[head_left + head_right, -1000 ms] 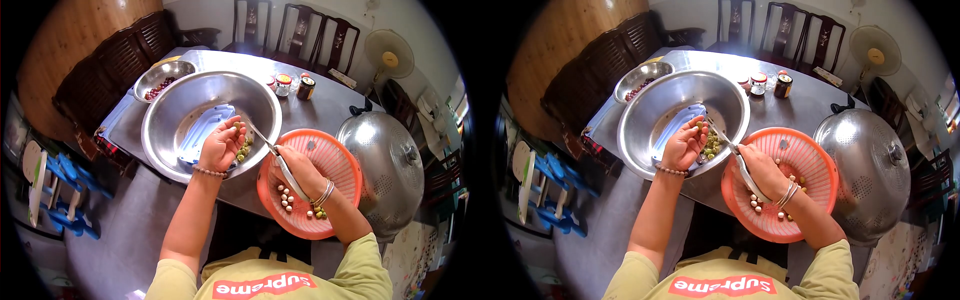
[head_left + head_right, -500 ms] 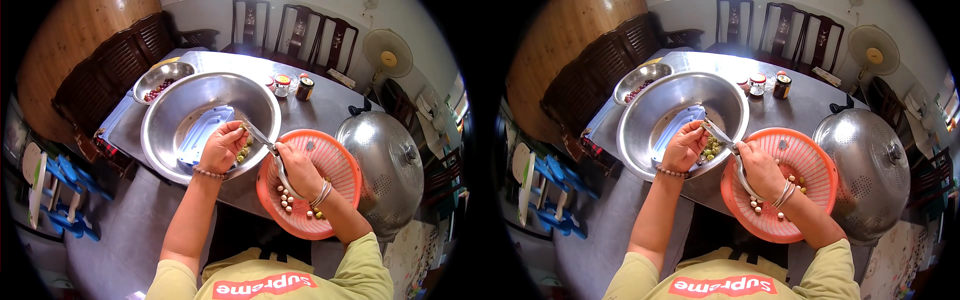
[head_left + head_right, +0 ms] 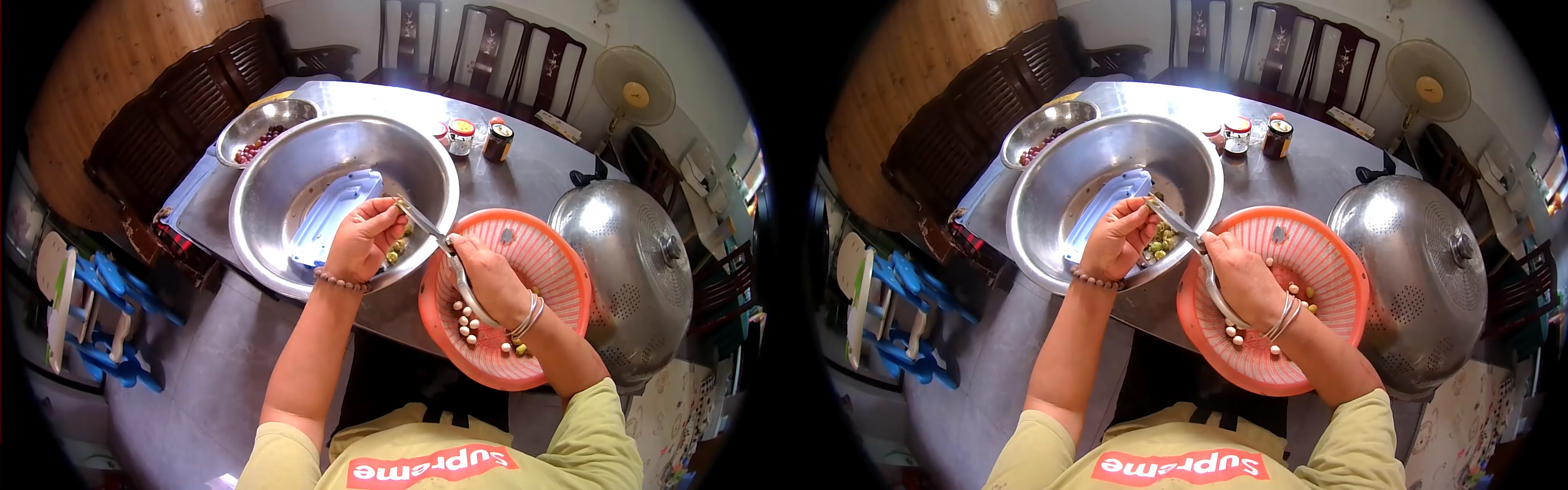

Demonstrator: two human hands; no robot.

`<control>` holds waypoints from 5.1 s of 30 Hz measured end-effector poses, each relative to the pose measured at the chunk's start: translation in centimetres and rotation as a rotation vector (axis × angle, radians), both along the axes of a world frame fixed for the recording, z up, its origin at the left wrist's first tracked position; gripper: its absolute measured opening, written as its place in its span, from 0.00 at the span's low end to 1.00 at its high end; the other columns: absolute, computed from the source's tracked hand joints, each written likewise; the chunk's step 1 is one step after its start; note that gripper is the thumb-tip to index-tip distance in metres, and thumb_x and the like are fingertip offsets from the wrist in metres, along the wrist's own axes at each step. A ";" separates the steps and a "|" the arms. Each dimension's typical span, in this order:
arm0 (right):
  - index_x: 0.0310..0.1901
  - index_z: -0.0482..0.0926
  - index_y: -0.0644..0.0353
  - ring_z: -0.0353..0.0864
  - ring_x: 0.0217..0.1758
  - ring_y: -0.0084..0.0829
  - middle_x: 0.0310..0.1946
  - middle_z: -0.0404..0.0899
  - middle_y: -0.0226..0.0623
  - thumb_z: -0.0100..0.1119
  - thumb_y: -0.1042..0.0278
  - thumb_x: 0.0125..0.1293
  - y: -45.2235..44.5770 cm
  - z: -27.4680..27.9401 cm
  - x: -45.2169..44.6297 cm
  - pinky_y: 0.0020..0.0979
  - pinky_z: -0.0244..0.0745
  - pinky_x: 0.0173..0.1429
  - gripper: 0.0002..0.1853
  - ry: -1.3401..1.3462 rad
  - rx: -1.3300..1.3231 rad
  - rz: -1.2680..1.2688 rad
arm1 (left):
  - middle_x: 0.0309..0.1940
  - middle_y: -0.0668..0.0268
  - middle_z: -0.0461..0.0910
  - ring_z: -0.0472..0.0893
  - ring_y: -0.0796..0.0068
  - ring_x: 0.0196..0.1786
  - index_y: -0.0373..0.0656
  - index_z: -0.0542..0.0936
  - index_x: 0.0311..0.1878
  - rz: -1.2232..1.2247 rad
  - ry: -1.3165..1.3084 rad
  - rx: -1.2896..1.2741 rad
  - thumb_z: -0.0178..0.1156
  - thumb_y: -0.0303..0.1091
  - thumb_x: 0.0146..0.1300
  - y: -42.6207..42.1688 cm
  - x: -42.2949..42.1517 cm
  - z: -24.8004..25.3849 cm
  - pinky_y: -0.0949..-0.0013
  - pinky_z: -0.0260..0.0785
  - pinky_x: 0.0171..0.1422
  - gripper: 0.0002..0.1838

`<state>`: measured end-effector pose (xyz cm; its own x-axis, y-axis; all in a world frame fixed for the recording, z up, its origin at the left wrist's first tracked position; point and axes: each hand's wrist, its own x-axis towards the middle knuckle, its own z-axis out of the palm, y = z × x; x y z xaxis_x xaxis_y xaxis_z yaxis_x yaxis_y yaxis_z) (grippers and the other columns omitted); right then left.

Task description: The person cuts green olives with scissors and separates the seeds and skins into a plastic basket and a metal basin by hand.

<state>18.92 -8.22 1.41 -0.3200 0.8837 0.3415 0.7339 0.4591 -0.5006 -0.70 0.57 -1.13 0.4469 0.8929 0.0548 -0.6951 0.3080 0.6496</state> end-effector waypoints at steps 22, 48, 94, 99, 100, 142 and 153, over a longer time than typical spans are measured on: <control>0.35 0.70 0.66 0.74 0.33 0.47 0.27 0.72 0.49 0.51 0.75 0.54 0.6 0.0 0.7 0.38 0.69 0.38 0.07 0.148 -0.175 0.106 | 0.36 0.60 0.77 0.78 0.76 0.34 0.37 0.73 0.40 -0.019 0.053 -0.033 0.52 0.27 0.62 0.3 -0.6 -0.3 0.78 0.73 0.39 0.05; 0.41 0.68 0.65 0.73 0.37 0.48 0.30 0.70 0.49 0.53 0.71 0.55 -0.2 0.5 -0.1 0.39 0.69 0.43 0.12 0.147 -0.192 0.106 | 0.32 0.64 0.76 0.78 0.75 0.34 0.38 0.73 0.37 0.110 0.014 0.005 0.53 0.23 0.61 -0.3 0.2 0.1 0.78 0.74 0.41 0.03; 0.51 0.65 0.61 0.75 0.42 0.50 0.39 0.71 0.49 0.51 0.69 0.58 -0.1 -0.3 -0.4 0.42 0.72 0.44 0.19 -0.030 -0.079 -0.066 | 0.31 0.65 0.76 0.77 0.77 0.34 0.40 0.73 0.36 0.192 0.062 0.027 0.55 0.23 0.60 -0.1 0.5 0.1 0.79 0.71 0.36 0.03; 0.51 0.65 0.61 0.74 0.42 0.50 0.38 0.70 0.50 0.51 0.69 0.58 0.1 -0.3 -0.2 0.42 0.71 0.44 0.18 -0.005 -0.105 -0.028 | 0.31 0.65 0.77 0.78 0.76 0.34 0.40 0.74 0.36 0.204 0.063 0.022 0.55 0.23 0.60 -0.1 0.5 0.0 0.78 0.73 0.36 0.02; 0.50 0.65 0.62 0.74 0.42 0.51 0.38 0.70 0.51 0.51 0.70 0.58 0.1 -0.3 -0.1 0.41 0.70 0.45 0.18 0.003 -0.133 -0.009 | 0.31 0.65 0.77 0.78 0.76 0.34 0.40 0.74 0.36 0.204 0.063 0.020 0.55 0.23 0.60 -0.1 0.5 0.1 0.78 0.73 0.36 0.02; 0.47 0.66 0.63 0.73 0.41 0.50 0.37 0.70 0.51 0.52 0.68 0.58 0.2 -1.1 0.0 0.40 0.69 0.44 0.16 0.051 -0.063 0.030 | 0.33 0.62 0.78 0.79 0.74 0.35 0.38 0.74 0.37 0.209 0.069 0.013 0.53 0.24 0.61 -0.3 0.4 0.2 0.77 0.74 0.39 0.03; 0.36 0.68 0.63 0.73 0.32 0.47 0.26 0.71 0.48 0.55 0.70 0.56 0.3 -0.5 -0.1 0.37 0.69 0.39 0.10 0.219 -0.320 0.089 | 0.32 0.62 0.79 0.79 0.74 0.32 0.36 0.75 0.36 0.220 0.081 0.010 0.55 0.22 0.59 -0.3 0.3 0.3 0.77 0.75 0.38 0.03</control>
<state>18.87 -7.96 0.95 -0.3507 0.9285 0.1223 0.5583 0.3122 -0.7686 -0.40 0.24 -0.86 0.2451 0.9688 0.0359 -0.6902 0.1484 0.7082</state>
